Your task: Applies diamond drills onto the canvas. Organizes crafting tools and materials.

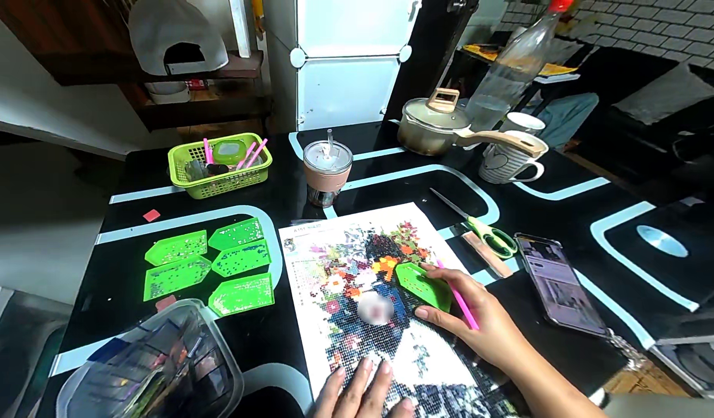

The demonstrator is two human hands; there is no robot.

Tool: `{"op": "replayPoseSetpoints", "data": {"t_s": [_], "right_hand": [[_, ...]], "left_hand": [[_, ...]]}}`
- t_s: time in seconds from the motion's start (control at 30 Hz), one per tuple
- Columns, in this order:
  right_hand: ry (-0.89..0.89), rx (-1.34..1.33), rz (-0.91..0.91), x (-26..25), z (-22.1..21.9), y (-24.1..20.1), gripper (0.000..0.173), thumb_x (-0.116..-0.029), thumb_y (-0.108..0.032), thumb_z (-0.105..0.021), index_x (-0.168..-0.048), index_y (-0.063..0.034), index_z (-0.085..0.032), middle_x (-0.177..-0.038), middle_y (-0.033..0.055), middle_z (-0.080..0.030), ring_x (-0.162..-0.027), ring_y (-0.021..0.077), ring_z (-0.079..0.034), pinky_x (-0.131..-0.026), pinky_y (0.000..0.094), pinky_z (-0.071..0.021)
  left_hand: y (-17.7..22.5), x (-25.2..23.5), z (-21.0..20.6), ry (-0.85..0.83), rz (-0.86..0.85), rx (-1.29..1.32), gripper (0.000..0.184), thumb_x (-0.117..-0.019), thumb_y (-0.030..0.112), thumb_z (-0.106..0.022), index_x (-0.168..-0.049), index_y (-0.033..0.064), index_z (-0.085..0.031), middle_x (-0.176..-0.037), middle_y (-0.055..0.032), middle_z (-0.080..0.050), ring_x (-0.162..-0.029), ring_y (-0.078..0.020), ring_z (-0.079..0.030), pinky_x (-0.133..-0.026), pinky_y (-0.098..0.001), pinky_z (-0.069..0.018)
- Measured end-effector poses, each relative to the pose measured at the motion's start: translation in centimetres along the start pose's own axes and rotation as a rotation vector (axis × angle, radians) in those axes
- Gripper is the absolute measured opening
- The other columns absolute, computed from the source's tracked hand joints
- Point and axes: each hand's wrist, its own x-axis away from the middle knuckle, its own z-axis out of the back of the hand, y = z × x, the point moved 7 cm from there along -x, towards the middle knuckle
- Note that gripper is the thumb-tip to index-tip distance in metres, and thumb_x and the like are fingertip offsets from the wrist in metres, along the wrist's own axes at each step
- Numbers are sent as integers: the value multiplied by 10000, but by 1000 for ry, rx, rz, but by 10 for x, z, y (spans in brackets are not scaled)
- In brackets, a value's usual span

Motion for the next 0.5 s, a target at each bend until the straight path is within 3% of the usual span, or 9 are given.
{"op": "replayPoseSetpoints", "data": {"t_s": [0.37, 0.5], "right_hand": [[-12, -18, 2, -3, -3, 1, 650, -826, -601, -743, -1323, -194, -646, -1326, -50, -669, -1288, 120, -579, -1118, 492, -427], [-1, -77, -22, -3, 7, -1, 598, -869, -551, -725, -1340, -197, -621, -1327, -46, -672, -1222, 87, -634, -996, 329, -564]], "left_hand": [[-3, 0, 0, -36, 8, 16, 794, -925, 566, -633, -1572, 161, -417, -1651, -204, -307, -1537, -415, -259, -1209, -641, -175], [-4, 0, -1, -21, 5, 13, 783, -925, 563, -636, -1568, 169, -427, -1649, -196, -316, -1536, -408, -266, -1208, -633, -182]]}}
